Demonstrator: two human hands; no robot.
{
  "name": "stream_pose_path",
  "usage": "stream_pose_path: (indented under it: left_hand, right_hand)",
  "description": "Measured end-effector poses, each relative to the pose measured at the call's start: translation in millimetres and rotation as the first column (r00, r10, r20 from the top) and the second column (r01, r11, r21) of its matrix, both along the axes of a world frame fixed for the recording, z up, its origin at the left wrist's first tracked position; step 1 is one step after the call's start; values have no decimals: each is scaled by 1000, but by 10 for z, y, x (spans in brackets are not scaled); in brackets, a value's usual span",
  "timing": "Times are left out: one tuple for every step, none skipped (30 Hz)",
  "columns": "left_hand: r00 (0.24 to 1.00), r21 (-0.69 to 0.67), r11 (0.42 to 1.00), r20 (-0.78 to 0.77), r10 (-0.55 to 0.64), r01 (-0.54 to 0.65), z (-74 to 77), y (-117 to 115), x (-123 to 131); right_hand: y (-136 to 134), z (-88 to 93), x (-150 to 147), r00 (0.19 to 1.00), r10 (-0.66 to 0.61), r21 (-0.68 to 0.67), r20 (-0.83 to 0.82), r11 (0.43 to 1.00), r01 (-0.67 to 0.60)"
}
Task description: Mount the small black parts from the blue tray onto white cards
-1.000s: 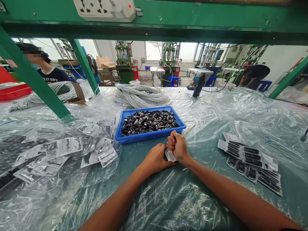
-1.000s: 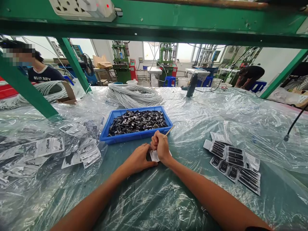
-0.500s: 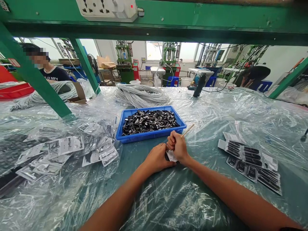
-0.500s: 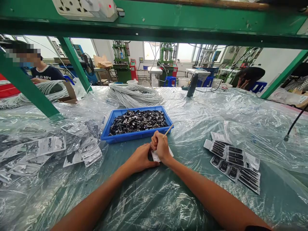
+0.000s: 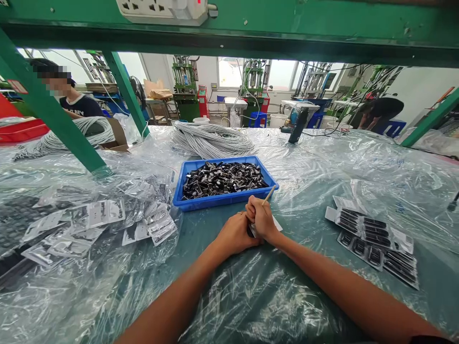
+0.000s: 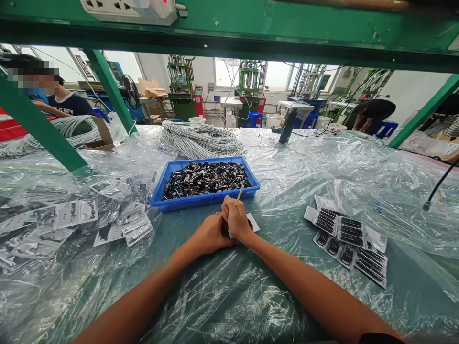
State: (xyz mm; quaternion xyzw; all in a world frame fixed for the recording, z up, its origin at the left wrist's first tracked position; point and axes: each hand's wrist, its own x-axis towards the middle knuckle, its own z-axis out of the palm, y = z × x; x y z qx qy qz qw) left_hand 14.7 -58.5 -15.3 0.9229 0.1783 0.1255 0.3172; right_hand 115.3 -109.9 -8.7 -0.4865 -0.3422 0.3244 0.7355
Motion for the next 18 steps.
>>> stream_pose_path:
  left_hand:
    - [1000, -6, 1000, 4, 2, -2, -4, 2, -2]
    - [1000, -9, 1000, 8, 2, -2, -8, 3, -4]
    - [1000, -10, 1000, 10, -1, 1, -12, 3, -8]
    - [1000, -10, 1000, 10, -6, 6, -14, 2, -12]
    - [1000, -7, 1000, 2, -8, 8, -15, 3, -18]
    - [1000, -2, 1000, -13, -3, 3, -14, 5, -24]
    - [1000, 4, 1000, -28, 6, -6, -10, 11, -31]
    - [999, 1, 1000, -39, 17, -17, -1, 22, -38]
    - [999, -17, 1000, -42, 26, -27, 11, 40, -47]
    - [999, -59, 998, -35, 32, -34, 27, 64, -56]
    - [999, -132, 991, -15, 31, -33, 47, 94, -67]
    - [999, -235, 972, 20, 26, -21, 69, 129, -78]
    - [997, -356, 935, 67, 24, 1, 92, 167, -89]
    - [992, -474, 880, 123, 32, 30, 113, 207, -101]
    - [982, -576, 815, 181, 49, 65, 130, 247, -111]
    - [969, -654, 750, 233, 78, 98, 141, 286, -121]
    - [954, -709, 695, 276, 115, 122, 146, 323, -129]
    - [938, -745, 653, 308, 158, 135, 144, 357, -134]
  right_hand:
    - [-18, -8, -7, 1000, 1, -10, -25, 1000, -1]
    - [-48, -12, -17, 999, 14, -25, -53, 1000, -15]
    - [-88, -10, -27, 996, 47, -49, -76, 998, -51]
    - [-134, 0, -34, 991, 98, -81, -95, 991, -106]
    - [-182, 21, -34, 981, 161, -114, -113, 978, -173]
    - [-225, 55, -20, 966, 221, -140, -132, 961, -239]
    - [-260, 102, 14, 952, 263, -152, -156, 946, -286]
    - [-285, 162, 71, 943, 277, -148, -183, 941, -305]
    - [-302, 230, 156, 942, 267, -140, -203, 944, -298]
    - [-314, 300, 267, 946, 246, -141, -211, 950, -279]
    - [-327, 365, 403, 953, 232, -168, -195, 949, -266]
    - [-347, 417, 557, 961, 230, -226, -153, 939, -261]
    - [-375, 449, 724, 966, 246, -315, -73, 914, -257]
    - [-414, 457, 895, 959, 283, -425, 27, 871, -246]
    - [-460, 442, 1061, 940, 318, -521, 125, 827, -210]
    - [-507, 409, 1214, 905, 367, -595, 216, 784, -176]
    - [-551, 365, 1343, 857, 429, -654, 286, 741, -153]
    - [-584, 321, 1441, 802, 481, -684, 354, 718, -129]
